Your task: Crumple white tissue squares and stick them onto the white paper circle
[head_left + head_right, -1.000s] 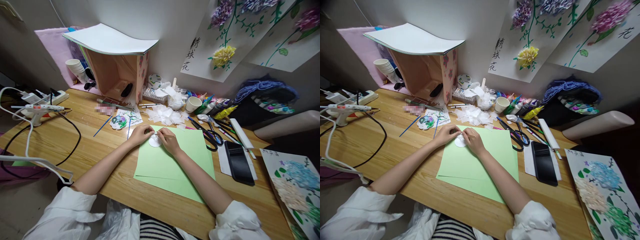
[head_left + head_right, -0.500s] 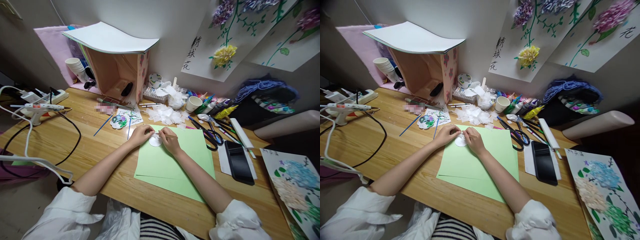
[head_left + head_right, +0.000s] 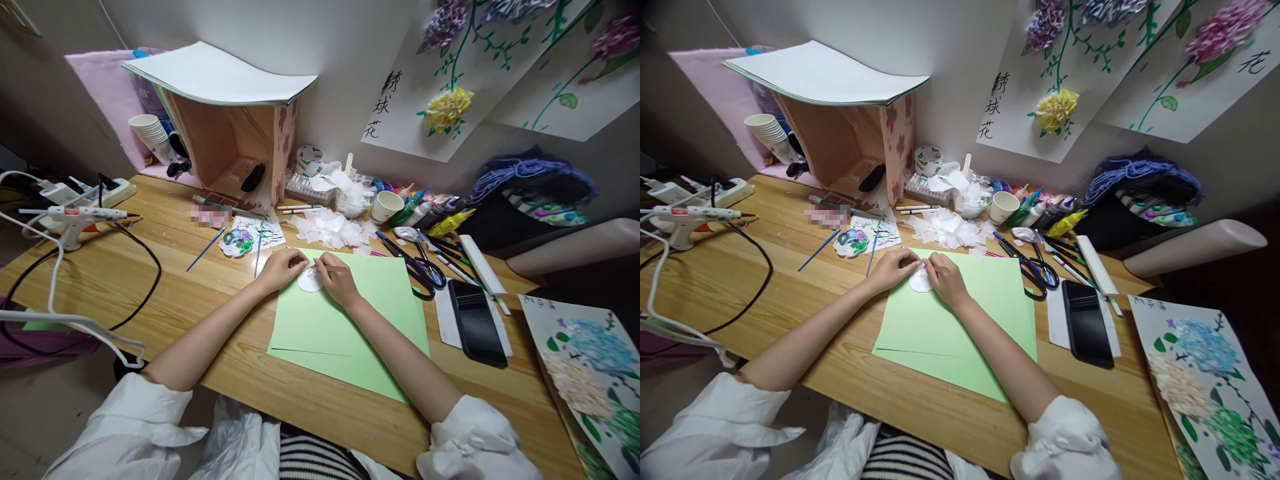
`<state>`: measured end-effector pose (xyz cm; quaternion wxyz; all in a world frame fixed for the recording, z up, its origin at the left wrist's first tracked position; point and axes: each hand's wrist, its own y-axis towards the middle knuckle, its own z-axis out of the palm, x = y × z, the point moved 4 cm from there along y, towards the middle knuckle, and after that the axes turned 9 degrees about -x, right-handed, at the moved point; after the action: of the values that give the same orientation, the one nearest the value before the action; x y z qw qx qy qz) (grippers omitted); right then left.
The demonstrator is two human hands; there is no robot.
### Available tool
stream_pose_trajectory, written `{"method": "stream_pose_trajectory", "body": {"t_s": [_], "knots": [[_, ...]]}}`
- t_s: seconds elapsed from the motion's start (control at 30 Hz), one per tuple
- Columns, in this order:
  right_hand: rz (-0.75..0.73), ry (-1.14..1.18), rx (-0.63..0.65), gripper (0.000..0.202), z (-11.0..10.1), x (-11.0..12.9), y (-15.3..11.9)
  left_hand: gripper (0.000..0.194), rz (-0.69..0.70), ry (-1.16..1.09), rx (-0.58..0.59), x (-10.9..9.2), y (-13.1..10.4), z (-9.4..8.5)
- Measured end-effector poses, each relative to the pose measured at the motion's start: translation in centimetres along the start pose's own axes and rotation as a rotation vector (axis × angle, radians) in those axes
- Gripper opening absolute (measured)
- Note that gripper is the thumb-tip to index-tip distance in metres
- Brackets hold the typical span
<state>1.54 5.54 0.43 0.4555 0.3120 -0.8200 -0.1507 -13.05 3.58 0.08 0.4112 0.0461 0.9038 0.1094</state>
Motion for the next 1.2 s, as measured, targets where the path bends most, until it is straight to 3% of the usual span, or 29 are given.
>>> {"method": "stream_pose_trajectory", "body": {"t_s": [0.47, 0.97, 1.2], "knots": [[0.038, 0.074, -0.051, 0.030, -0.54, -0.07, -0.18, 0.021, -0.001, -0.027, -0.008, 0.20, 0.01, 0.09], [0.012, -0.017, 0.004, 0.028, -0.09, 0.10, 0.03, 0.019, 0.013, -0.025, 0.007, 0.04, 0.00, 0.06], [0.046, 0.079, -0.078, 0.032, -0.72, 0.01, -0.15, 0.018, 0.019, -0.012, 0.003, 0.19, 0.03, 0.13]]}}
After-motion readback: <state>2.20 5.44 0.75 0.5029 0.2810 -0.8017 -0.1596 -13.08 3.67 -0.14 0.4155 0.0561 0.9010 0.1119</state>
